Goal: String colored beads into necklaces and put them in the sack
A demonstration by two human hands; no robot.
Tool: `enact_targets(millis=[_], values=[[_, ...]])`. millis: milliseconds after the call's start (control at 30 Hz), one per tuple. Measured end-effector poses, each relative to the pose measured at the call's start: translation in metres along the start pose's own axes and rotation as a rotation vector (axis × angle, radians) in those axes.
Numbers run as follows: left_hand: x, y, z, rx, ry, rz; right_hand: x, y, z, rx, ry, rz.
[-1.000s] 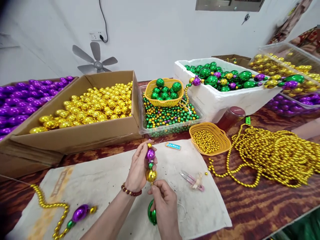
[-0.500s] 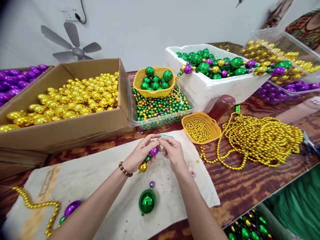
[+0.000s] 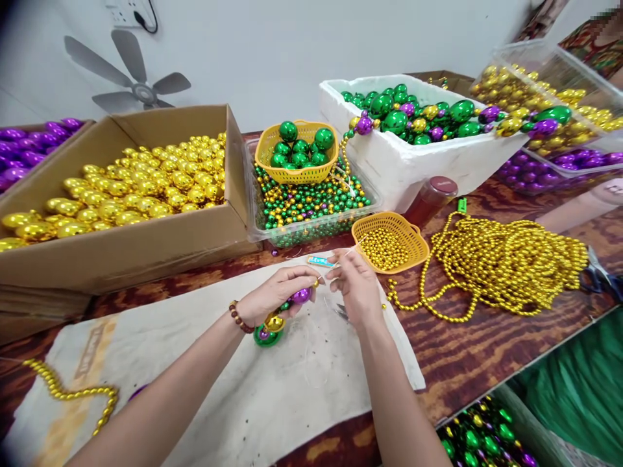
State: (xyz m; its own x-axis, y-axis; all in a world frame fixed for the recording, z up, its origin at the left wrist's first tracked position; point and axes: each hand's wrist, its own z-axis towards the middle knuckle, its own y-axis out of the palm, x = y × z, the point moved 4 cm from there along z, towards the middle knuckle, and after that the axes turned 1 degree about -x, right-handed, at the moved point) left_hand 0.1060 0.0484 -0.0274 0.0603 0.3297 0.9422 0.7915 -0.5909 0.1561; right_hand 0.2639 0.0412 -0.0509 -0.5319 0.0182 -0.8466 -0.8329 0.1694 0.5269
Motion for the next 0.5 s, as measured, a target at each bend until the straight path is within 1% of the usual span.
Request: enact_targets(millis=[33, 67, 167, 233, 267, 400, 500], values=[[0.002, 0.000, 0.000, -0.013, -0.007, 0.005, 0.004, 0.005, -0.005, -0.054, 0.021, -0.022], [0.004, 0.001, 0.000, -0.033, -0.017, 0.015, 0.006, 0.008, -0.010, -0.075, 0.019, -0.042], [0.012, 0.004, -0.003, -0.118, -0.065, 0.030, 0.000, 0.010, -0.016, -0.019, -0.049, -0.061], [0.018, 0.006, -0.005, -0.167, -0.089, 0.010, -0.011, 0.011, -0.016, 0.012, -0.079, -0.069], [0.022, 0.007, -0.006, -0.182, -0.093, -0.004, -0.018, 0.013, -0.016, 0.003, -0.083, -0.073], [0.040, 0.006, -0.011, -0.186, -0.053, -0.015, -0.036, 0.027, -0.020, -0.162, -0.045, -0.086], [0.052, 0.007, -0.018, -0.203, -0.027, 0.024, -0.049, 0.039, -0.024, -0.208, -0.046, -0.089]])
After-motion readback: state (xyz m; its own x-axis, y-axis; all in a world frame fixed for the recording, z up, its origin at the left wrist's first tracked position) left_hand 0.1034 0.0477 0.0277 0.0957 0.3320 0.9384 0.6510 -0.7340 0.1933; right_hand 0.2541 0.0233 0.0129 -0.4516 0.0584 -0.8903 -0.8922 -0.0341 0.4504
